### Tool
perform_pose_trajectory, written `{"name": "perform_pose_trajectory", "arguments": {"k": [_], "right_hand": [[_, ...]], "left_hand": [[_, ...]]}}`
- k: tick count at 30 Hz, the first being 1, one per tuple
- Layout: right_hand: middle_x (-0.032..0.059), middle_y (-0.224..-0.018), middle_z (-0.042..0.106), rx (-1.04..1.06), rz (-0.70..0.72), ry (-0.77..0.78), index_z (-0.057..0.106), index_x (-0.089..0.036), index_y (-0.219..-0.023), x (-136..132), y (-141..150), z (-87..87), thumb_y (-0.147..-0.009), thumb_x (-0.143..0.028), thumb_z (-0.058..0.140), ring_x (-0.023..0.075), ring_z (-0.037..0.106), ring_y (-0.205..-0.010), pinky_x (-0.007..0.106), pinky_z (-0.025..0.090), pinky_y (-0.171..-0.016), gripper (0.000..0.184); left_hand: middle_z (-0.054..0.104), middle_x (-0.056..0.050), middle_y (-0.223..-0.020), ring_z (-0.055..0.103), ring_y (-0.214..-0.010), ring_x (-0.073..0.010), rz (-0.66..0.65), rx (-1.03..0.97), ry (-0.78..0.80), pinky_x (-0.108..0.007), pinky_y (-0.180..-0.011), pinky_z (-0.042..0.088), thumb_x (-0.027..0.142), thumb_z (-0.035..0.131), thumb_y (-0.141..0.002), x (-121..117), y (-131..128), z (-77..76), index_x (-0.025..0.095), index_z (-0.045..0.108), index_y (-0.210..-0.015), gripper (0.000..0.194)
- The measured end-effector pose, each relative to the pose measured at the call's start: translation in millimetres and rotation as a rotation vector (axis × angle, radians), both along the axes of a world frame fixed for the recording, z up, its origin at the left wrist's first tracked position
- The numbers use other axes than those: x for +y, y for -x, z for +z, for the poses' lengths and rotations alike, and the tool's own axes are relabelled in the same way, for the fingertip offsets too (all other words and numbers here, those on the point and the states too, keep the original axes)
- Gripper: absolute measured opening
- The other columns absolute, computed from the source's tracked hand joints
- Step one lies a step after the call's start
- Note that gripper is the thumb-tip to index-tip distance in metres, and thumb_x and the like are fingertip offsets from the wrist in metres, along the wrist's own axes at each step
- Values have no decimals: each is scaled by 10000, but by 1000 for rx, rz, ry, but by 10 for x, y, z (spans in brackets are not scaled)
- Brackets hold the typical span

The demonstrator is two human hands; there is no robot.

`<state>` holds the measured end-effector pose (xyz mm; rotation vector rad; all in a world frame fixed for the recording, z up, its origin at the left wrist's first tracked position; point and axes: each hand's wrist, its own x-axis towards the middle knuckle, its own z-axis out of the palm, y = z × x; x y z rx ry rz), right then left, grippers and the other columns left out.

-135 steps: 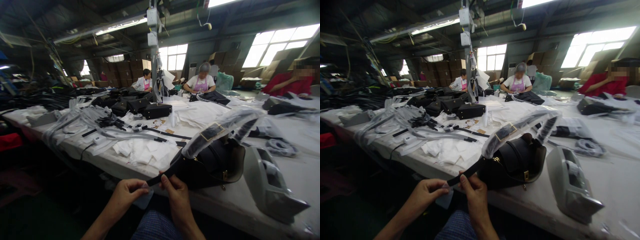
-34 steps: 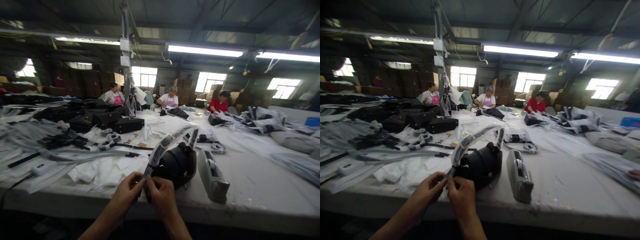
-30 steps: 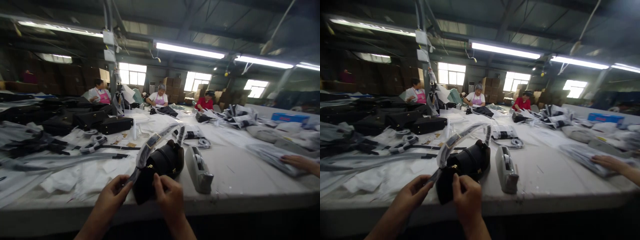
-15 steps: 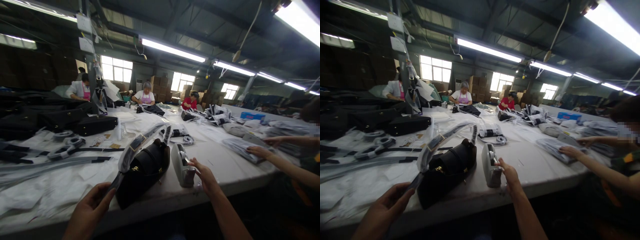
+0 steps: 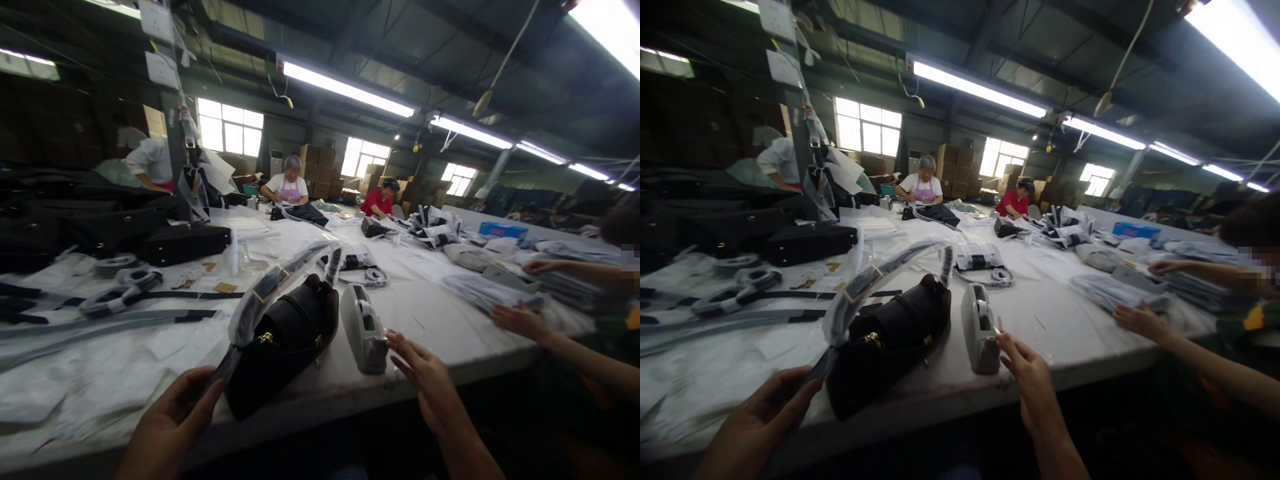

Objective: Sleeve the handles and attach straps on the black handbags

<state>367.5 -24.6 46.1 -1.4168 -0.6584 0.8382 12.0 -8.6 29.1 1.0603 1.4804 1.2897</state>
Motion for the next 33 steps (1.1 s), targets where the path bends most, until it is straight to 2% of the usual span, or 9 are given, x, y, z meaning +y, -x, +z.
{"name": "perform_pose_trajectory", "arguments": {"k": [6,10,13,16,19,22,27,30,33], "right_hand": [[96,-872,775,249,-109,20,775,-154,-808,-24,2,-587,-476,-397,919,204,722,-739,263,586,-637,435],[83,-749,769,254,-159,45,767,-135,-786,-54,36,-763,-435,-382,935,158,691,-607,212,553,-544,461],[76,-764,767,152,-60,39,765,-132,-833,-139,279,-700,-519,-429,901,139,668,-602,199,534,-550,452],[58,-714,739,23,234,-11,757,-128,-813,-206,749,-511,-664,-451,824,122,623,-572,197,501,-545,363],[43,-646,703,47,520,-71,739,-132,-762,-199,1323,-268,-713,-458,786,116,597,-521,205,470,-517,333],[52,-643,700,76,681,-104,740,-131,-763,-108,1831,-75,-725,-473,768,115,591,-509,214,464,-521,345],[47,-601,677,-43,591,-110,728,-122,-697,90,2270,0,-757,-502,717,101,548,-465,200,424,-472,385],[47,-552,667,-193,499,-69,701,-128,-613,134,2320,-14,-769,-508,698,109,550,-451,195,418,-452,410],[49,-548,675,-249,507,-45,699,-134,-598,140,2288,-20,-777,-512,687,112,557,-444,192,413,-445,418]], "left_hand": [[659,37,-662,503,-501,-108,-21,-55,35,-170,-442,409,612,813,-523,-3,31,-43,222,671,-937,587],[564,72,-558,445,-466,-90,-60,-93,51,-158,-420,357,610,810,-539,3,40,-59,222,658,-957,591],[573,72,-577,430,-462,-82,-69,-108,27,-163,-424,352,597,812,-552,2,43,-58,216,664,-945,567],[623,48,-637,475,-492,-93,-104,-97,-3,-173,-440,372,568,811,-583,-1,54,-55,200,677,-935,527],[683,8,-750,571,-599,-131,-150,-85,-56,-189,-511,433,521,789,-651,-2,75,-77,187,677,-945,459],[708,-19,-812,641,-740,-184,-181,-68,-132,-223,-619,495,474,772,-692,-1,97,-128,182,672,-925,386],[716,-22,-827,665,-830,-217,-204,-20,-221,-265,-725,522,400,745,-741,9,119,-195,191,671,-883,264],[720,-21,-846,658,-868,-213,-204,-28,-247,-266,-780,513,375,742,-750,10,128,-180,192,675,-889,239],[717,-24,-860,645,-860,-191,-231,-86,-233,-236,-758,500,375,751,-748,1,141,-139,185,675,-888,248]]}}
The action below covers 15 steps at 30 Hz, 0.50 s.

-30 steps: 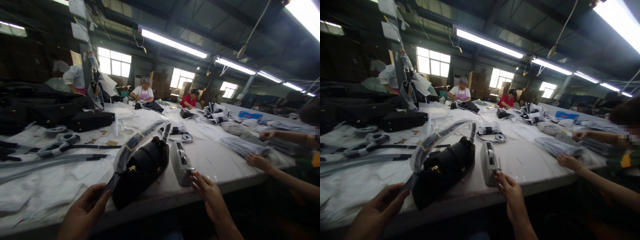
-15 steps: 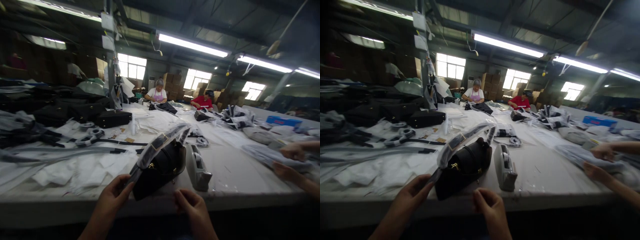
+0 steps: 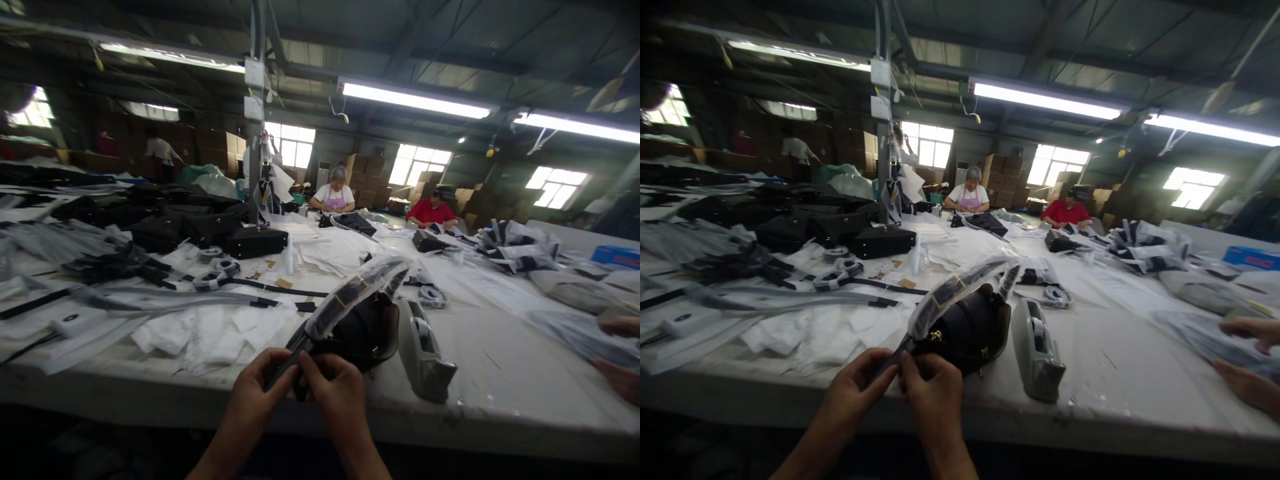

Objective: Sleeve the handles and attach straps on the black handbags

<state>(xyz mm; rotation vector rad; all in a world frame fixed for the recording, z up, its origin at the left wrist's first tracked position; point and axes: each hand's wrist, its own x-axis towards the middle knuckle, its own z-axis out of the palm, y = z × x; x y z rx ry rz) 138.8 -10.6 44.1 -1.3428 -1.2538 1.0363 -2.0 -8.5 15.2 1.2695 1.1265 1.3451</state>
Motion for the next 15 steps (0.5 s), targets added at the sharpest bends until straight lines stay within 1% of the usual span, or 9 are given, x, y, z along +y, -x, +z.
{"name": "perform_pose_trajectory", "arguments": {"k": [1,2,4,5,6,7,10,12,15], "right_hand": [[50,-557,680,19,29,4,706,-135,-606,1,-22,-6,-781,-512,685,113,562,-449,192,416,-450,416],[53,-577,689,53,71,7,720,-134,-625,1,-48,-16,-783,-508,685,115,572,-467,192,428,-468,407],[64,-654,720,148,166,27,761,-137,-716,2,-104,-47,-776,-496,700,123,599,-521,199,463,-526,370],[71,-709,736,197,207,46,778,-142,-785,1,-130,-66,-769,-491,710,127,608,-546,208,480,-555,356],[77,-756,745,232,235,67,785,-147,-847,-1,-152,-85,-763,-485,718,131,614,-566,218,491,-580,355],[79,-778,749,246,245,84,786,-150,-885,-5,-168,-103,-759,-480,723,133,615,-573,225,496,-590,360],[78,-735,742,186,192,83,788,-139,-857,-20,-161,-146,-761,-471,715,143,604,-556,227,479,-558,353],[72,-684,729,124,122,55,784,-134,-808,-30,-116,-168,-765,-455,704,156,604,-553,229,467,-538,334],[61,-631,710,87,45,-7,775,-138,-805,-30,-26,-212,-777,-409,672,175,609,-555,238,462,-527,291]], "left_hand": [[708,-17,-837,634,-786,-162,-14,-26,29,-212,-694,491,384,754,-747,-4,5,14,182,671,-894,264],[686,-1,-780,598,-669,-123,-34,-52,73,-184,-597,460,401,752,-749,-10,11,27,178,665,-909,288],[583,54,-622,420,-467,-53,-83,-98,177,-148,-435,316,443,734,-765,-23,23,54,172,649,-955,342],[510,79,-561,330,-428,-40,-109,-115,223,-145,-402,244,463,723,-770,-32,27,70,166,642,-962,363],[456,93,-533,279,-421,-35,-138,-130,257,-145,-393,200,478,714,-776,-42,30,88,159,638,-948,370],[436,93,-532,268,-429,-35,-165,-142,279,-144,-396,184,488,702,-784,-55,30,108,152,634,-916,367],[453,75,-564,266,-437,-28,-222,-176,329,-146,-401,171,507,665,-809,-101,14,170,143,597,-771,372],[425,85,-536,222,-410,-20,-251,-194,370,-154,-392,136,515,635,-829,-127,-4,198,145,582,-741,384],[357,108,-477,150,-373,-17,-302,-219,419,-172,-378,78,527,617,-834,-145,-22,205,150,584,-736,390]]}}
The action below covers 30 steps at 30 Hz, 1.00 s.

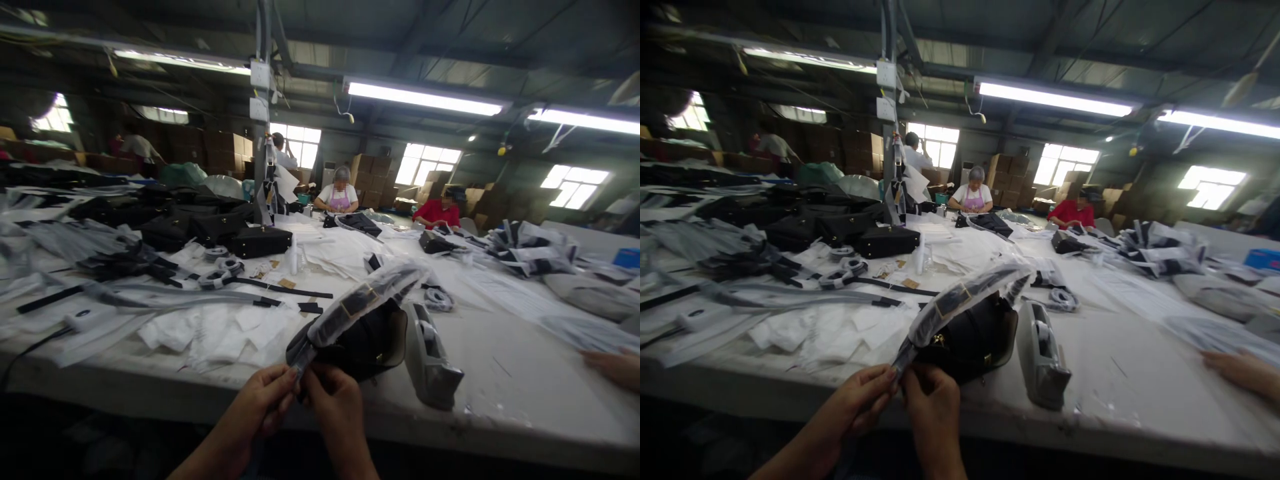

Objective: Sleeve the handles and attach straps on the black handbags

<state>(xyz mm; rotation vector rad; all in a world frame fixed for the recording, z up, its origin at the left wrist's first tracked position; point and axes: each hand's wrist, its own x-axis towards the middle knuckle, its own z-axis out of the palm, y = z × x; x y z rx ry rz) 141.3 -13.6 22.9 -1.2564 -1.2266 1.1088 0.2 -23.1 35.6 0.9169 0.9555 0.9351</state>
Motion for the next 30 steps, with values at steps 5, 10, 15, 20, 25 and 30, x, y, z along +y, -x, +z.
{"name": "perform_pose_trajectory", "arguments": {"k": [5,10,15,20,25,30], "right_hand": [[80,-706,742,-78,-66,-74,767,-150,-815,37,107,-81,-789,-358,616,203,655,-627,243,479,-566,258],[56,-615,722,-162,-51,-96,780,-162,-770,72,133,-36,-793,-296,587,206,664,-608,230,460,-539,237],[46,-580,710,-232,-2,-96,793,-171,-722,85,91,43,-780,-286,632,210,650,-581,250,461,-563,206],[78,-917,757,269,177,30,780,-174,-934,-18,79,-12,-776,-447,701,253,674,-881,316,507,-800,324],[96,-1135,713,958,373,304,763,-194,-958,-45,165,19,-730,-587,714,275,574,-1197,372,473,-976,457],[67,-903,756,1134,438,403,759,-173,-757,62,205,104,-765,-518,719,271,625,-1128,375,449,-1014,348]], "left_hand": [[315,124,-446,121,-348,-14,-35,-11,28,-185,-363,62,556,629,-810,16,19,-22,165,562,-712,409],[373,115,-451,161,-319,-3,-75,-11,63,-179,-343,71,599,655,-763,41,24,-48,168,545,-701,449],[387,119,-427,167,-291,-1,-70,-21,82,-174,-323,65,621,663,-738,31,-11,-65,178,530,-695,465],[398,117,-463,170,-310,4,-49,-79,85,-161,-330,85,593,672,-751,-17,-26,-24,177,517,-712,446],[394,112,-504,158,-360,7,-56,-218,158,-144,-350,85,564,733,-715,-48,-50,-19,168,502,-730,459],[410,117,-472,181,-332,8,-14,-188,142,-154,-345,86,591,757,-672,-25,-47,-18,179,487,-736,497]]}}
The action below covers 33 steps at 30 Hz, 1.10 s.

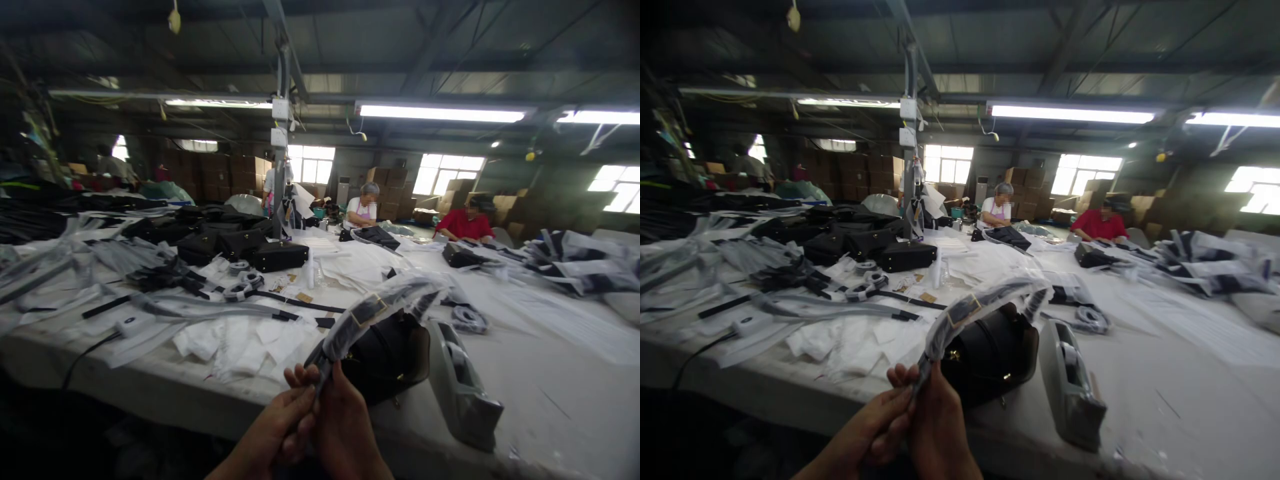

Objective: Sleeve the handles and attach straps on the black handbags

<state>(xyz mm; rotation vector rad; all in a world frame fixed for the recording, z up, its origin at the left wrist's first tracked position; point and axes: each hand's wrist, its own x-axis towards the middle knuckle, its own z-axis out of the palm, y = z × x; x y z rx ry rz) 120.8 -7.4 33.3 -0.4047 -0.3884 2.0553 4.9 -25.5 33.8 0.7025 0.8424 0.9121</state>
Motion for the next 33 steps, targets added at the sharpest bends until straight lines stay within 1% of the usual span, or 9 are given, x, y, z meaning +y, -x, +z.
{"name": "perform_pose_trajectory", "arguments": {"k": [6,8,12,16,20,23,27,30,33], "right_hand": [[43,-906,761,30,95,12,713,-235,-1120,78,-68,-116,-699,-532,774,242,656,-1055,314,540,-806,519],[46,-915,761,12,125,-4,694,-259,-1160,101,-77,-154,-706,-560,756,234,675,-996,294,546,-725,548],[77,-1059,739,-59,65,-99,694,-252,-1162,76,-52,-173,-733,-648,680,260,598,-1165,342,530,-846,585],[113,-1108,721,-392,-34,-249,722,-197,-1102,-37,-167,-145,-729,-622,704,288,642,-1073,387,527,-856,566],[130,-930,757,-810,-328,-305,760,-143,-969,-70,-548,-23,-713,-571,746,279,699,-866,367,566,-734,499],[122,-1064,739,-843,-552,-293,726,-172,-1052,61,-819,214,-735,-526,753,269,693,-950,361,570,-801,476],[114,-1202,690,-618,-614,-360,658,-198,-1181,354,-934,782,-794,-495,714,266,620,-1156,421,464,-1033,491],[168,-1181,693,-499,-619,-348,724,-153,-996,528,-907,1323,-843,-499,651,274,623,-1160,419,473,-1016,385],[247,-1237,644,-528,-612,-280,738,-73,-905,657,-844,1814,-909,-425,579,268,667,-1082,387,538,-857,386]], "left_hand": [[422,106,-445,243,-293,-1,-31,48,-74,-183,-331,130,647,705,-694,25,-7,-6,177,501,-714,513],[430,97,-456,239,-287,0,-38,57,-109,-194,-323,114,657,691,-699,21,-24,-7,165,523,-712,520],[437,90,-492,237,-306,-5,-7,91,-151,-189,-323,116,630,659,-748,11,-38,14,166,526,-706,484],[436,89,-501,283,-346,-24,38,206,-216,-164,-341,159,625,612,-794,24,-1,28,168,537,-735,466],[521,57,-570,372,-379,-36,75,323,-283,-156,-366,244,646,587,-798,44,36,-21,156,586,-812,490],[568,34,-624,459,-416,-49,47,328,-291,-156,-394,297,638,601,-794,54,60,-120,148,589,-818,491],[595,23,-640,522,-441,-69,16,293,-315,-163,-413,328,632,582,-814,59,98,-317,150,597,-837,483],[607,16,-633,530,-440,-80,10,280,-324,-179,-433,351,645,594,-799,37,133,-410,152,606,-839,494],[639,-15,-665,572,-508,-108,12,305,-361,-211,-513,417,663,564,-807,16,201,-397,139,638,-829,530]]}}
